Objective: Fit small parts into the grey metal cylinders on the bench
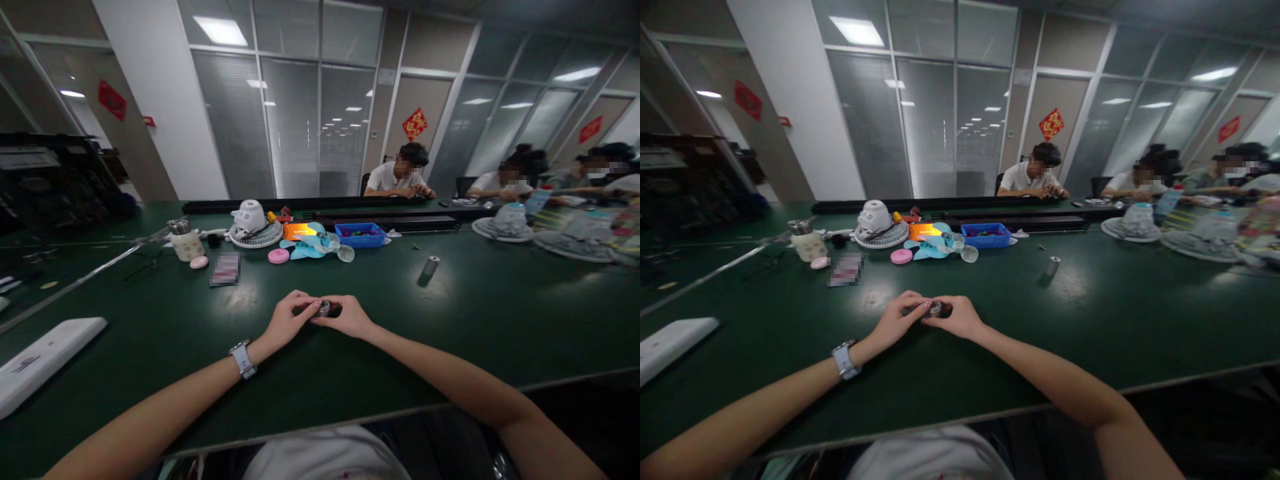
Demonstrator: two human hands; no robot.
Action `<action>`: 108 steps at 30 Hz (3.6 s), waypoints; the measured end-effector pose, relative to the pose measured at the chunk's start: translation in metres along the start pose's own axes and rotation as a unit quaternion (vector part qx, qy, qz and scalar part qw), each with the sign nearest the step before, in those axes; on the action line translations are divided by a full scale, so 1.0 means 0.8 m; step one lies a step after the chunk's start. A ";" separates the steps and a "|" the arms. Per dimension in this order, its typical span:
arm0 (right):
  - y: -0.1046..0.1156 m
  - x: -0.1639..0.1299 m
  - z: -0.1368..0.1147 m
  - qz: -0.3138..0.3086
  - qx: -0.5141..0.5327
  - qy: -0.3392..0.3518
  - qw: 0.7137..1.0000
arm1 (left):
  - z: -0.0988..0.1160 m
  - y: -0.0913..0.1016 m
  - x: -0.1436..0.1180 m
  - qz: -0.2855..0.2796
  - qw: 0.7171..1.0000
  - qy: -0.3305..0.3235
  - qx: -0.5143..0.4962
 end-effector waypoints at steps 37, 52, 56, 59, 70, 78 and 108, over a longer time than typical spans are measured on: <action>0.330 -0.049 0.196 0.368 -0.240 -0.203 0.875 | -0.088 0.056 0.002 0.116 0.980 0.147 0.069; -0.062 -0.006 -0.022 -0.196 -0.235 0.153 0.940 | -0.095 0.058 0.001 0.150 0.978 0.145 0.005; -0.068 -0.005 -0.019 -0.188 -0.232 0.156 0.942 | -0.095 0.054 0.002 0.138 0.981 0.139 0.011; -0.054 -0.002 -0.016 -0.144 -0.228 0.162 0.949 | -0.094 0.053 0.002 0.136 0.980 0.141 0.017; 0.193 0.004 0.012 0.198 -0.379 0.073 0.901 | -0.093 0.053 0.002 0.124 0.981 0.147 0.016; 0.305 -0.026 0.081 0.251 -0.395 -0.072 0.881 | -0.097 0.051 0.003 0.118 0.981 0.149 0.025; 0.311 -0.032 0.108 0.294 -0.366 -0.077 0.880 | -0.093 0.049 0.003 0.102 0.982 0.150 0.041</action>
Point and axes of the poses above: each hand's wrist, its own x-axis towards the middle knuckle, its own y-axis out of the back of the hand, z = x × y, the point moved 10 cm from there along x, towards the middle knuckle, and after that the axes turned 3 degrees about x, right-handed, at the moved point
